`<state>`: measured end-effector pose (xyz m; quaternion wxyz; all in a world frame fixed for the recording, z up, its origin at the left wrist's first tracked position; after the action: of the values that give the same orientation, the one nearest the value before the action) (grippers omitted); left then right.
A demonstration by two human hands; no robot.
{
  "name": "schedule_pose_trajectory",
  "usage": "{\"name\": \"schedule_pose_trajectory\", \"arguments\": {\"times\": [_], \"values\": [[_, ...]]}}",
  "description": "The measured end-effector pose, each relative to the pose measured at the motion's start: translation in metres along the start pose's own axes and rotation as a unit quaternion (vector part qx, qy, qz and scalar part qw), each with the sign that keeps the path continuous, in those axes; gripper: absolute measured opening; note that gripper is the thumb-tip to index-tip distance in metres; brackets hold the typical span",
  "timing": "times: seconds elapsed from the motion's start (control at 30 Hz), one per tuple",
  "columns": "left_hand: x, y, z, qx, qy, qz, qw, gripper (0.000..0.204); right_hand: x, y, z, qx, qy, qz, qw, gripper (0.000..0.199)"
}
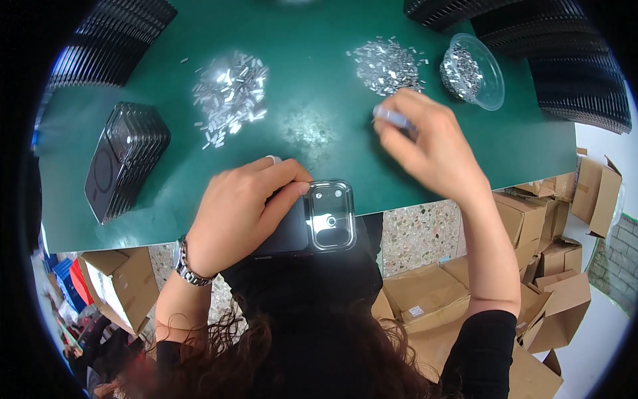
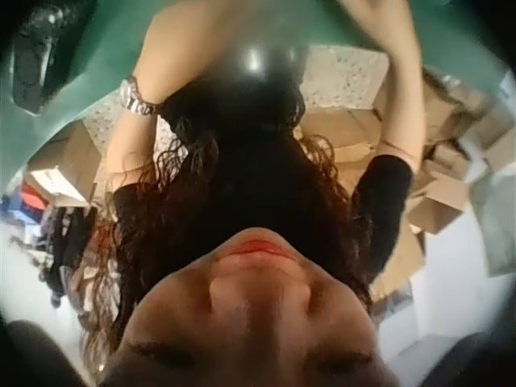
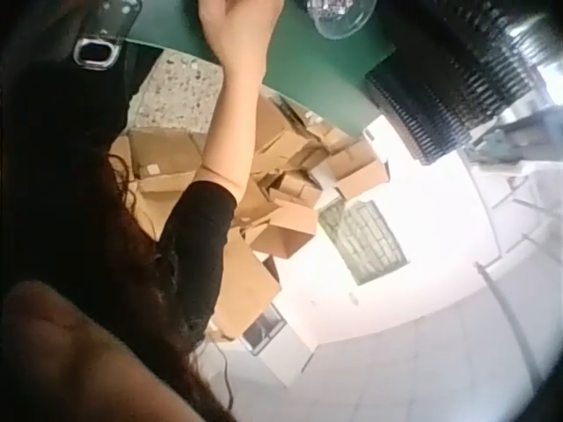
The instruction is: Assembling small metal components onto a phone case using a pen-like tool.
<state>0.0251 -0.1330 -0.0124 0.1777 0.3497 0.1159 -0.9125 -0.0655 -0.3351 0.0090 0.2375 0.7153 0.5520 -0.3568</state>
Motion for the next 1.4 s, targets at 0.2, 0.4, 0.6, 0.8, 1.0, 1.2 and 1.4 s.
{"name": "schedule_pose_trajectory", "arguments": {"times": [0.2,0.4,0.6,0.8,1.0,1.2,1.4], "values": [[0.001,-0.002,0.001,0.005,-0.004,0.003,1.0,0.012,0.036,-0.032,-0.063,-0.172,-0.037,0.001,0.984,0.016],[0.003,-0.001,0.0,-0.013,0.017,0.002,1.0,0.013,0.05,-0.033,-0.073,-0.23,-0.131,0.02,0.964,0.024],[0.003,-0.003,0.0,-0.014,0.012,0.0,1.0,0.011,0.058,-0.033,-0.066,-0.169,-0.079,0.002,0.982,0.024],[0.005,-0.006,0.006,0.034,0.115,0.016,0.993,0.012,0.062,-0.035,-0.06,-0.145,-0.03,0.031,0.988,0.025],[0.008,-0.011,0.009,0.113,0.217,0.051,0.968,0.015,0.05,-0.038,-0.057,-0.149,-0.135,-0.002,0.979,0.041],[0.009,-0.011,0.009,0.106,0.211,0.029,0.971,0.016,0.058,-0.04,-0.068,-0.225,-0.22,0.022,0.949,0.034],[0.006,-0.013,0.005,0.096,0.181,0.028,0.978,0.014,0.065,-0.038,-0.07,-0.225,-0.215,0.034,0.95,0.029]]}}
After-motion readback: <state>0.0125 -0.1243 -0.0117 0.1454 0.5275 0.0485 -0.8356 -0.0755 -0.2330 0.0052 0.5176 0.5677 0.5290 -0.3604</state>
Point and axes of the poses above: each hand's wrist, its own y-axis towards the middle knuckle, its own x-axis out of the palm, z = x × y, the point moved 7 cm from there along y, towards the middle knuckle, and after that the axes turned 1 degree about -x, right-handed, at the moved point
